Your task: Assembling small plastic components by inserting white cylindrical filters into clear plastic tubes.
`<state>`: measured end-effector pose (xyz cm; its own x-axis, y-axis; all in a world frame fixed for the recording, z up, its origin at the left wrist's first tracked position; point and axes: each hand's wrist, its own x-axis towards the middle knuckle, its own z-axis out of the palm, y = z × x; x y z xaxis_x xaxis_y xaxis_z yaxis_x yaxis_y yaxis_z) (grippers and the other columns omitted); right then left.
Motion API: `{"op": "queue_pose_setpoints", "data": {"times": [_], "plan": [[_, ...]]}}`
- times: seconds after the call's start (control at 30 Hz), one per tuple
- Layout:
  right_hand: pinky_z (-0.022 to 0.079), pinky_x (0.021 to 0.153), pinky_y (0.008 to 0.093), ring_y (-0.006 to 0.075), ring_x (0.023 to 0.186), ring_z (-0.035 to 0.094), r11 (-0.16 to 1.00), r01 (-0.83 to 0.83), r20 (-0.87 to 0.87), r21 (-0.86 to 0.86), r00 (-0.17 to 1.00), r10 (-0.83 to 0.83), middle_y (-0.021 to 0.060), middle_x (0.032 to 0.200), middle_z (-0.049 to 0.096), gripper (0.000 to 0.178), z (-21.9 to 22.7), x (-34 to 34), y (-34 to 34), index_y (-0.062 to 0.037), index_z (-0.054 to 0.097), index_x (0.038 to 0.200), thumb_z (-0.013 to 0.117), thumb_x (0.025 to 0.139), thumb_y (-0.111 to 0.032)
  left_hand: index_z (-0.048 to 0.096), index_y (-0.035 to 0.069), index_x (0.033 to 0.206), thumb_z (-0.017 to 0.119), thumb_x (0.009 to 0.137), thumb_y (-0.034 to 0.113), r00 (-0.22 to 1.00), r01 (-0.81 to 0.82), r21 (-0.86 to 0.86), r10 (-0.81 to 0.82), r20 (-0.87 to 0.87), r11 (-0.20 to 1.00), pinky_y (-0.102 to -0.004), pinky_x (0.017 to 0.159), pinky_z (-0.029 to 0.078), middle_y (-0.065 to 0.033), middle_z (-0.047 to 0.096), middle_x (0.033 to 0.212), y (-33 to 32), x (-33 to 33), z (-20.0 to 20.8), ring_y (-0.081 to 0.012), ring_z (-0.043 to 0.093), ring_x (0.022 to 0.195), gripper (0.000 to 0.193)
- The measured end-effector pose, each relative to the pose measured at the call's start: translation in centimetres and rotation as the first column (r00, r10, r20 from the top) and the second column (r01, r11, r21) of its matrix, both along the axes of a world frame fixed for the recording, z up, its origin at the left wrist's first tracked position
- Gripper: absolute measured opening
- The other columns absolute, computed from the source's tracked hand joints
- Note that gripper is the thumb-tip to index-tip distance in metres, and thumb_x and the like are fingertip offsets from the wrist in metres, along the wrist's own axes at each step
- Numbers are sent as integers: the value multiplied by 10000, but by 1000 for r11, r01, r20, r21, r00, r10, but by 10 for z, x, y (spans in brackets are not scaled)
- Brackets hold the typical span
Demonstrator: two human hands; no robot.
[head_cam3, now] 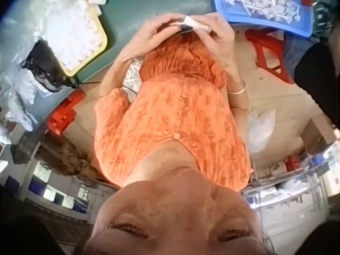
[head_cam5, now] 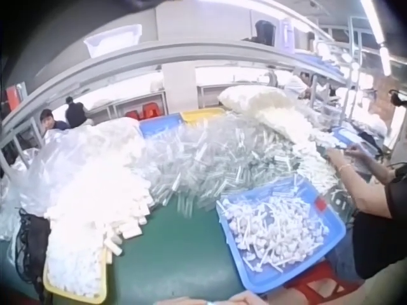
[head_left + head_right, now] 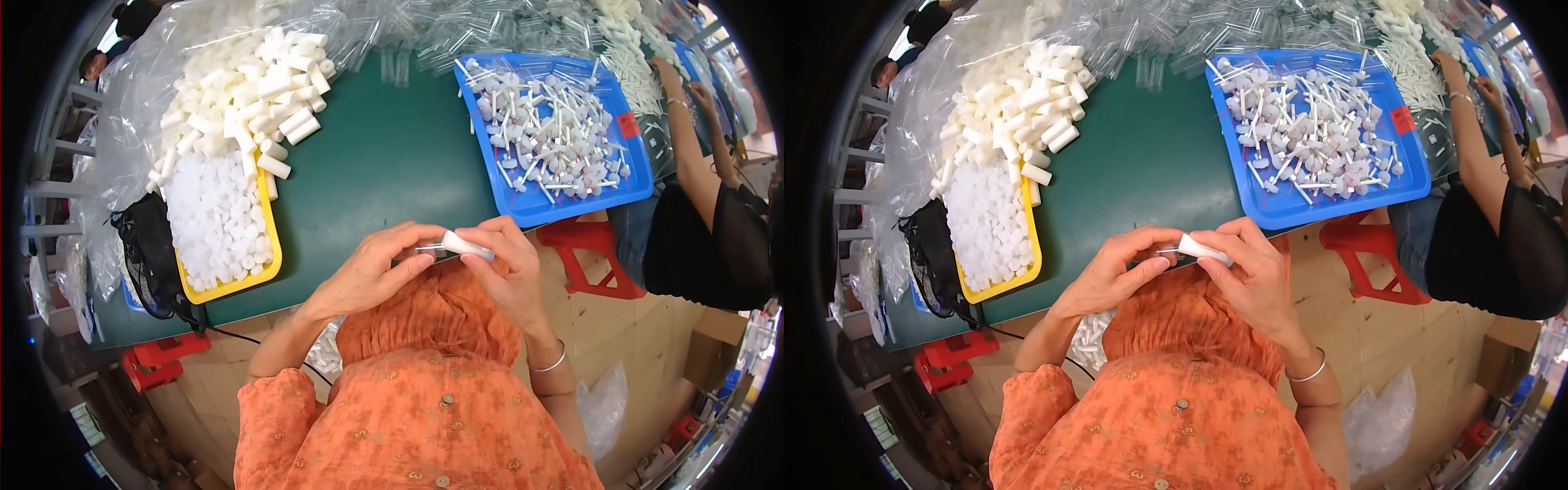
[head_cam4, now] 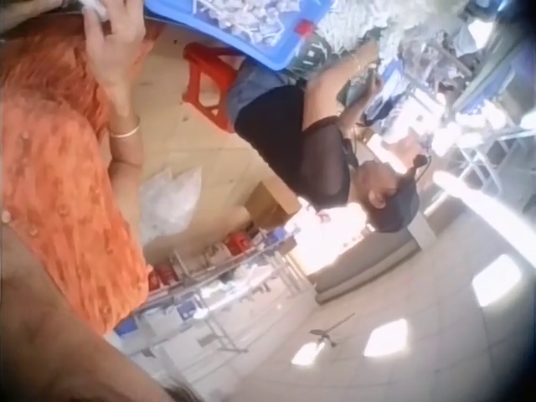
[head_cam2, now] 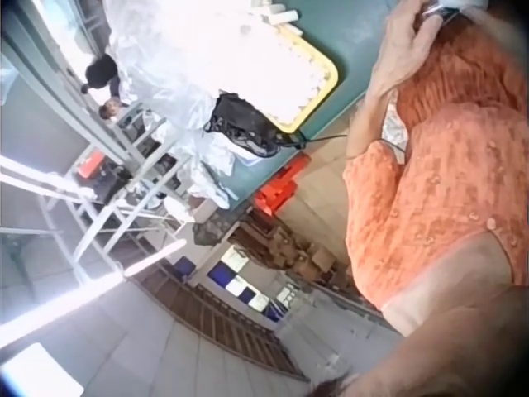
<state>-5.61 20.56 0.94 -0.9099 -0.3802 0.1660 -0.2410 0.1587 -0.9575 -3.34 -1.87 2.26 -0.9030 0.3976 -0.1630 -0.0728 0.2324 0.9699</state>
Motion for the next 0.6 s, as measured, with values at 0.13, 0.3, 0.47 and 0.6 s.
{"op": "queue_pose_setpoints", "data": {"times": [0.13,0.3,0.47,0.6], "plan": [[432,635,239,126,787,540,996,-35,-27,83,999,38,51,935,559,314,-3,4,1,-38,694,1110,683,809,51,566,3,1260,557,960,82,1000,-13,-44,12,-28,999,-255,794,487,-66,610,1075,-1,4,-3,-131,594,909,311],[424,609,235,122,775,533,995,-60,-32,83,997,63,45,923,552,319,-4,7,-1,-45,700,1101,688,801,62,581,21,1246,566,947,74,1000,-9,-44,9,5,999,-256,738,471,-49,596,1058,-1,7,-2,-111,558,838,304],[447,607,262,152,725,561,969,-82,-196,234,972,129,60,897,571,284,-2,9,-2,-54,703,1067,691,802,47,591,35,1198,589,919,80,1000,-17,-43,16,-20,999,-320,717,467,-96,616,977,2,14,0,-193,578,814,283],[453,603,277,171,711,579,958,-107,-286,265,940,185,85,891,588,259,6,7,-9,-46,682,1050,693,804,35,593,28,1183,598,913,79,998,-47,-62,45,-44,997,-323,710,471,-104,621,956,4,19,-3,-199,581,793,275]]}}
